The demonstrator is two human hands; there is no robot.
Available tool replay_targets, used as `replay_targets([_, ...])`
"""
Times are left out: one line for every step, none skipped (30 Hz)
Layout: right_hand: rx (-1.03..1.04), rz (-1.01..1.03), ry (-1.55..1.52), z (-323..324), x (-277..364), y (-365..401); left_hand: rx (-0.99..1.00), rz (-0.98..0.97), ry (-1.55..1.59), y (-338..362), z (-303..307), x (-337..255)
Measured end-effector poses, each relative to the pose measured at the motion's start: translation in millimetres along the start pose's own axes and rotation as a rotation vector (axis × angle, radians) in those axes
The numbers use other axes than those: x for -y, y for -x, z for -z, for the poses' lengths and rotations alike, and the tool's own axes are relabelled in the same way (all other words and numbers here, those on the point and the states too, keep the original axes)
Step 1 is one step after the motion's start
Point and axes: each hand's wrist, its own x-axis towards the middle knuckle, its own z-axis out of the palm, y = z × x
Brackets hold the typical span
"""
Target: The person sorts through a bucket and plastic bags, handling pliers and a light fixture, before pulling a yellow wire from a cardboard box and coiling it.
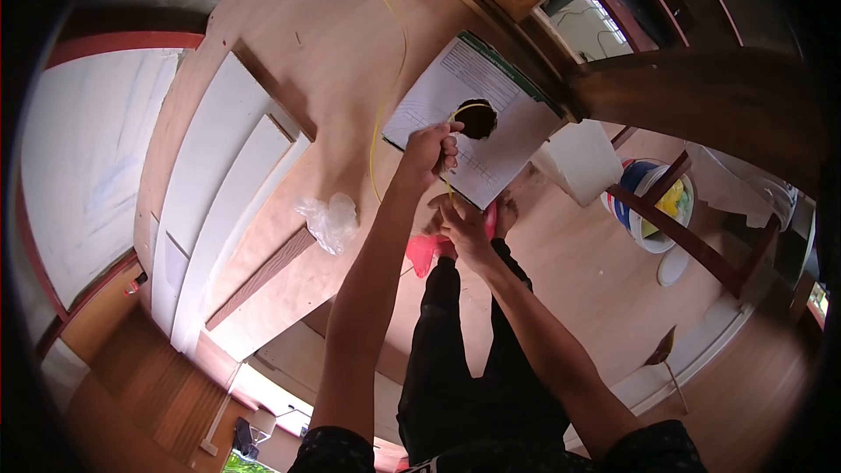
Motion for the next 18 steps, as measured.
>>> replay_targets([-0.069,-0.064,-0.153,-2,12,9,-0.195,-0.194,-0.546,-2,-7,2])
replay_targets([-0.135,-0.127,-0.303,-2,27,15,-0.383,-0.393,-1.092,-4,-15,3])
replay_targets([-0.185,-0.157,-0.544,2,41,20,-0.456,-0.545,-1.56,-4,-20,4])
replay_targets([-0.185,-0.154,-0.542,4,52,25,-0.454,-0.547,-1.56,-4,-28,5])
replay_targets([-0.111,-0.156,-0.731,5,61,32,-0.536,-0.521,-1.699,-4,-37,7])
replay_targets([-0.033,-0.156,-0.916,3,68,37,-0.619,-0.494,-1.836,-6,-42,8])
replay_targets([-0.178,-0.225,-0.779,-1,72,42,-0.614,-0.5,-1.834,-13,-38,8])
replay_targets([-0.177,-0.22,-0.774,-5,71,49,-0.673,-0.555,-1.838,-22,-32,7])
replay_targets([-0.233,-0.135,-0.668,-10,68,57,-0.734,-0.611,-1.841,-26,-34,7])
replay_targets([-0.287,-0.051,-0.564,-13,66,62,-0.73,-0.615,-1.842,-29,-35,6])
replay_targets([-0.286,-0.051,-0.564,-9,67,67,-0.753,-0.597,-1.926,-31,-34,6])
replay_targets([-0.317,-0.048,-0.593,0,67,74,-0.778,-0.573,-2.009,-30,-34,6])
replay_targets([-0.348,-0.047,-0.626,10,69,81,-0.783,-0.569,-2.012,-25,-38,6])
replay_targets([-0.381,-0.042,-0.661,17,69,86,-0.741,-0.52,-1.961,-20,-43,7])
replay_targets([-0.56,-0.112,-0.6,14,87,82,-0.698,-0.476,-1.91,-17,-47,8])
replay_targets([-0.615,-0.116,-0.466,6,107,77,-0.7,-0.478,-1.917,-22,-38,11])
replay_targets([-0.592,-0.099,-0.265,17,113,75,-0.776,-0.525,-2.01,-28,-30,16])
replay_targets([-0.709,-0.109,-0.028,23,122,70,-0.856,-0.582,-2.1,-34,-27,18])
